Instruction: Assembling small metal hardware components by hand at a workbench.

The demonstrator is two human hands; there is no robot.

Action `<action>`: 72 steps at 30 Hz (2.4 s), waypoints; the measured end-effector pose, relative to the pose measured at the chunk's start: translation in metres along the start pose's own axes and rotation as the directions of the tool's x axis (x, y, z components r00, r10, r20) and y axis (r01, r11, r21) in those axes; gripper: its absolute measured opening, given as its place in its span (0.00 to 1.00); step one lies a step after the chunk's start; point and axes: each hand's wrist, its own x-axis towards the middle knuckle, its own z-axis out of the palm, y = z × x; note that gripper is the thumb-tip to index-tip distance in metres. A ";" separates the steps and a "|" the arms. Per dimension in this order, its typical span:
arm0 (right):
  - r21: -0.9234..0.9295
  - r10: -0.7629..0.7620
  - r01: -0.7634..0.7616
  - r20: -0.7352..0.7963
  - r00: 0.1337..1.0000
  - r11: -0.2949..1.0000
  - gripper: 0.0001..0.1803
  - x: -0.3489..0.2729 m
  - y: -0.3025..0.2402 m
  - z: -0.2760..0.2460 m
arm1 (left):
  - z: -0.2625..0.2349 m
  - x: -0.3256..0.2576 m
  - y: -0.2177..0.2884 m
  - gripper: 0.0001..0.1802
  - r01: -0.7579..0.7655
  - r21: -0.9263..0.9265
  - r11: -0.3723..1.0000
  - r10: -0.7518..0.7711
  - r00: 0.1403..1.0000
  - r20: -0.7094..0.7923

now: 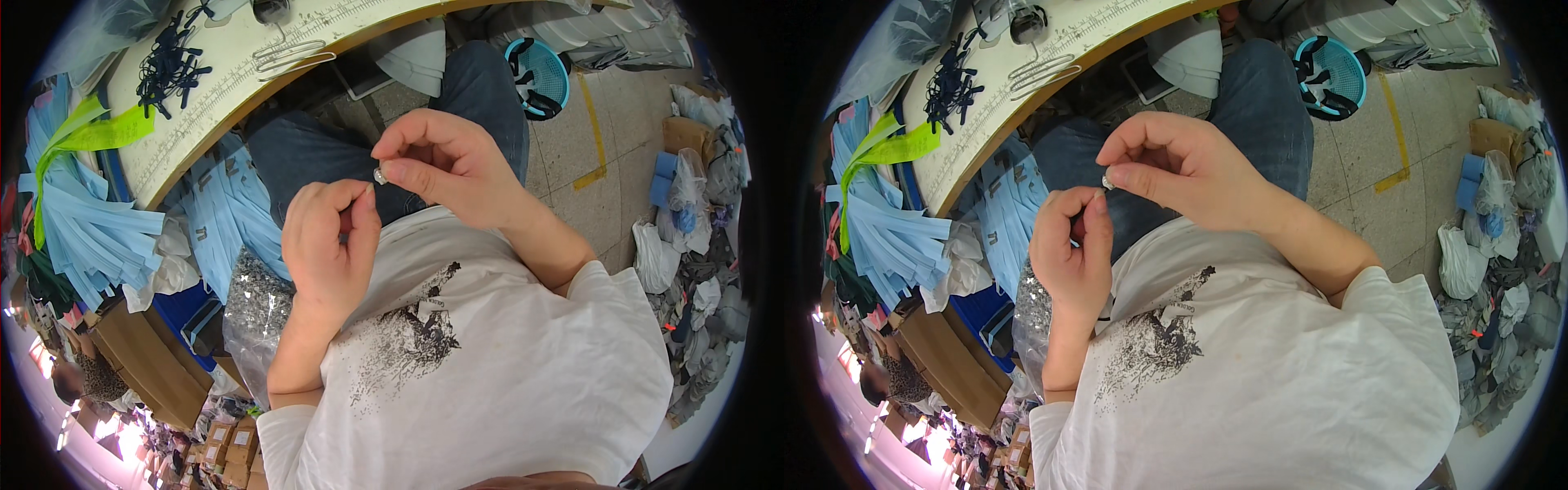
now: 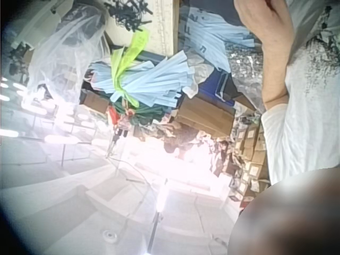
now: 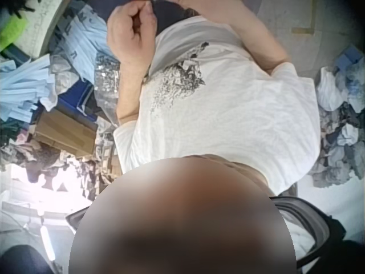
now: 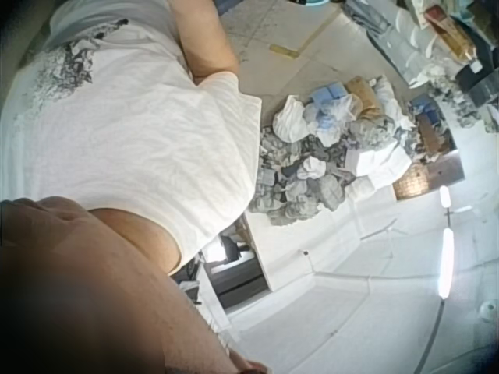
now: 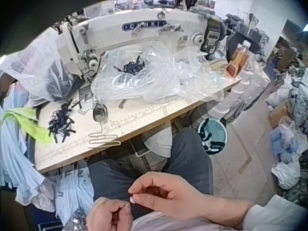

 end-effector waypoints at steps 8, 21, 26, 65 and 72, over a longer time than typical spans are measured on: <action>-0.021 0.085 -0.084 0.043 0.995 0.996 0.09 0.002 -0.005 -0.004 | 0.000 0.000 -0.001 0.08 -0.004 0.039 0.999 0.004 1.000 0.017; -0.344 -0.014 0.021 0.023 1.000 0.939 0.07 0.004 0.004 -0.004 | -0.001 0.003 -0.008 0.08 -0.150 0.161 0.975 0.147 0.989 0.033; -0.251 -0.003 -0.001 -0.015 1.000 0.968 0.07 0.005 0.007 -0.002 | 0.002 0.003 -0.011 0.09 -0.202 0.209 0.957 0.209 0.978 -0.012; -0.318 -0.191 0.215 0.105 0.976 0.923 0.11 0.005 0.010 -0.006 | 0.011 -0.005 -0.008 0.04 0.206 -0.287 0.935 -0.234 0.970 -0.064; -0.351 -0.218 0.239 0.100 0.971 0.906 0.11 0.005 0.008 -0.004 | 0.017 -0.007 -0.004 0.04 0.217 -0.341 0.915 -0.263 0.960 -0.094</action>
